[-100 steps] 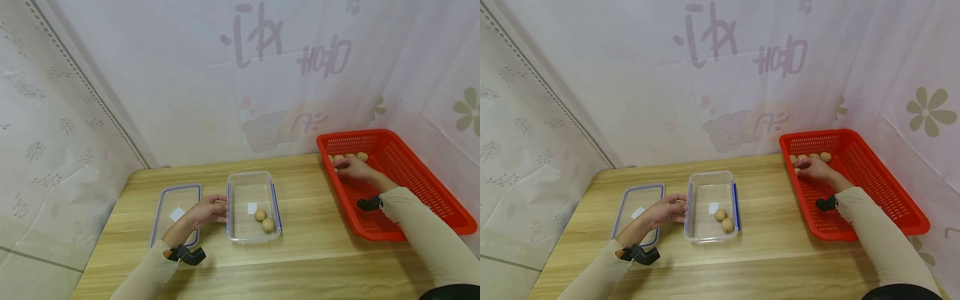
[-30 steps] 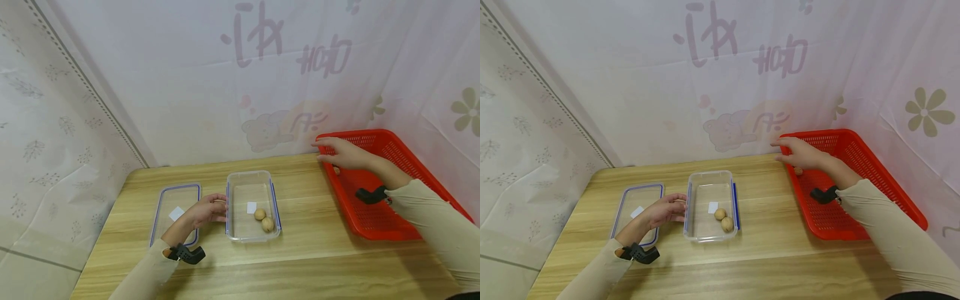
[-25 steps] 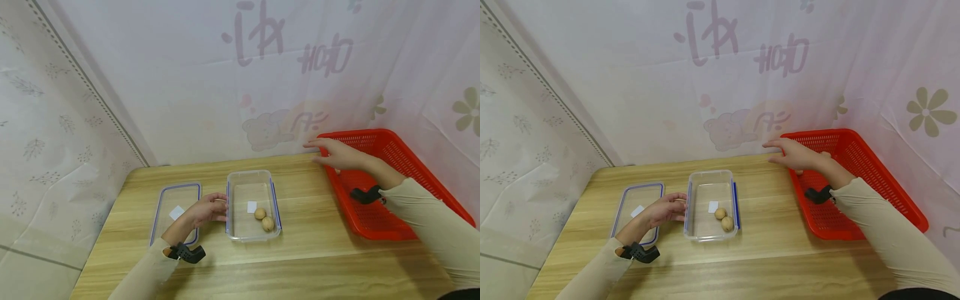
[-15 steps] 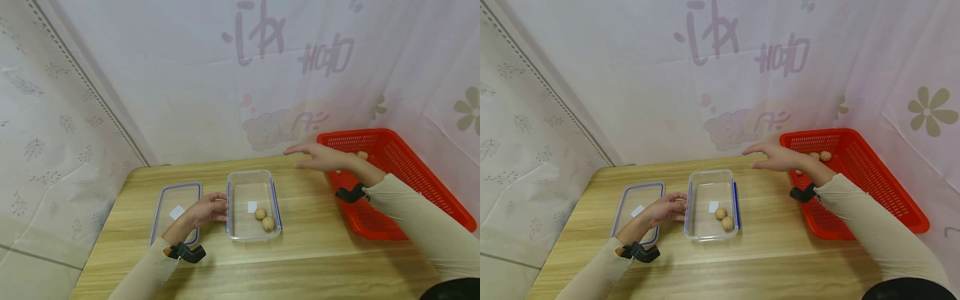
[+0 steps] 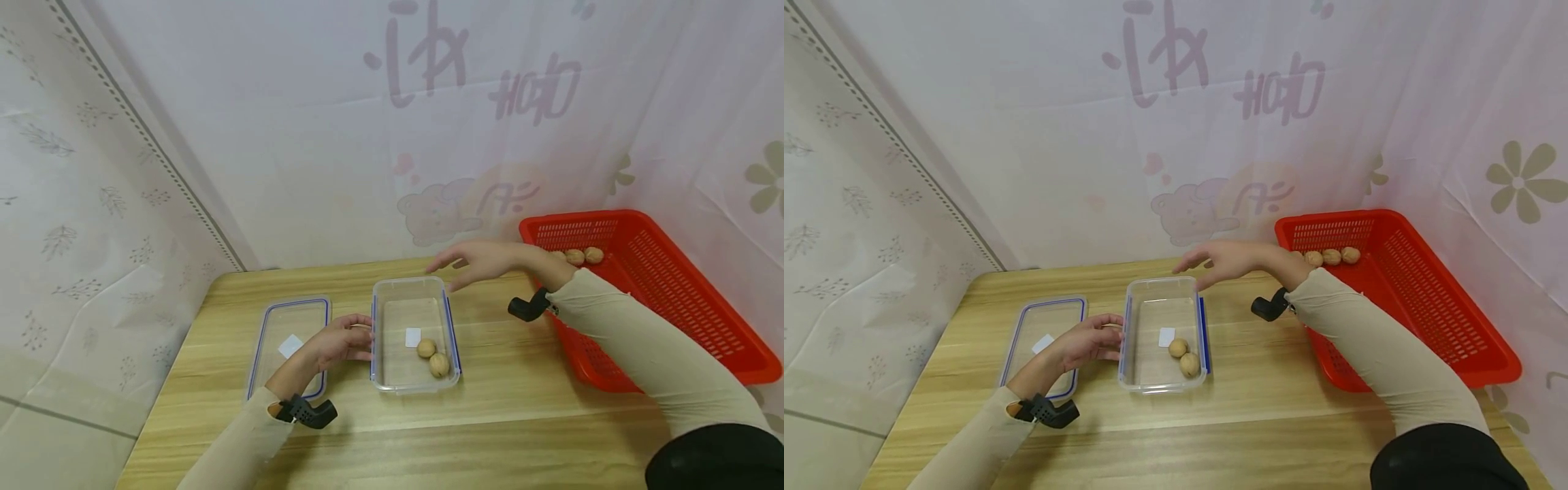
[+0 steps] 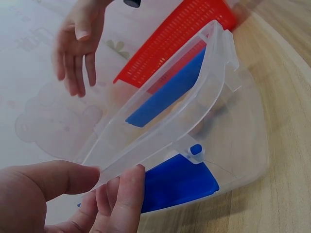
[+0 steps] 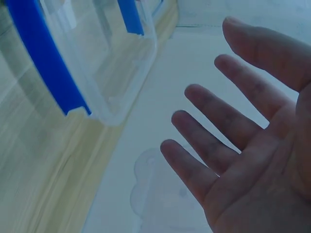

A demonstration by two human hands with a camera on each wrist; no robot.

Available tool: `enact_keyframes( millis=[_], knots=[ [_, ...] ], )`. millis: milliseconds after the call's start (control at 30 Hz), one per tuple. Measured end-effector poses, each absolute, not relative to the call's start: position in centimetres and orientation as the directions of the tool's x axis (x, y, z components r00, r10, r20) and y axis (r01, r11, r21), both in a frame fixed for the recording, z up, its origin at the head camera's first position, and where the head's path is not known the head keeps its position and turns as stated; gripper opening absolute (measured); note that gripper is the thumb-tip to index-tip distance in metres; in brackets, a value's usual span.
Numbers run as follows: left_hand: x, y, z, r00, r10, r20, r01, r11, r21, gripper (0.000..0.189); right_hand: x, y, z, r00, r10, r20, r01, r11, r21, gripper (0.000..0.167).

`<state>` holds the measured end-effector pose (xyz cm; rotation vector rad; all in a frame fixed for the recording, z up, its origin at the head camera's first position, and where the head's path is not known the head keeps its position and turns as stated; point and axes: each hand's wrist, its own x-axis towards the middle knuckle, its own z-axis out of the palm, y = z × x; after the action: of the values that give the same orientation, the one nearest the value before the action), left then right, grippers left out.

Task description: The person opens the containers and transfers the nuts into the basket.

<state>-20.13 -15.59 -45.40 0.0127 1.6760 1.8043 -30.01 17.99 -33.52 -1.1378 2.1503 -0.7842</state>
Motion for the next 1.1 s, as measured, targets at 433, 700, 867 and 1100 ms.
enact_keyframes(
  millis=[433, 700, 867, 1100],
  knots=[
    [-20.2, -15.6, -45.4, -0.773, 0.483, -0.410, -0.451, 0.036, 0.892, 0.044, -31.5, 13.4, -34.0, -0.301, -0.899, -0.319, -0.467, 0.431, -0.773, 0.056],
    [-20.1, -15.7, -45.3, -0.772, 0.492, -0.402, -0.446, 0.032, 0.895, 0.042, -31.9, 11.2, -35.7, -0.211, -0.884, -0.417, -0.402, 0.468, -0.787, 0.055],
    [-20.1, -15.6, -45.3, -0.772, 0.485, -0.411, -0.448, 0.043, 0.893, 0.044, -32.2, 10.3, -36.9, -0.156, -0.863, -0.481, -0.415, 0.499, -0.761, 0.053],
    [-20.1, -15.6, -45.4, -0.774, 0.482, -0.410, -0.444, 0.049, 0.895, 0.045, -32.4, 9.3, -38.3, -0.122, -0.797, -0.591, -0.373, 0.589, -0.717, 0.051]
  ],
)
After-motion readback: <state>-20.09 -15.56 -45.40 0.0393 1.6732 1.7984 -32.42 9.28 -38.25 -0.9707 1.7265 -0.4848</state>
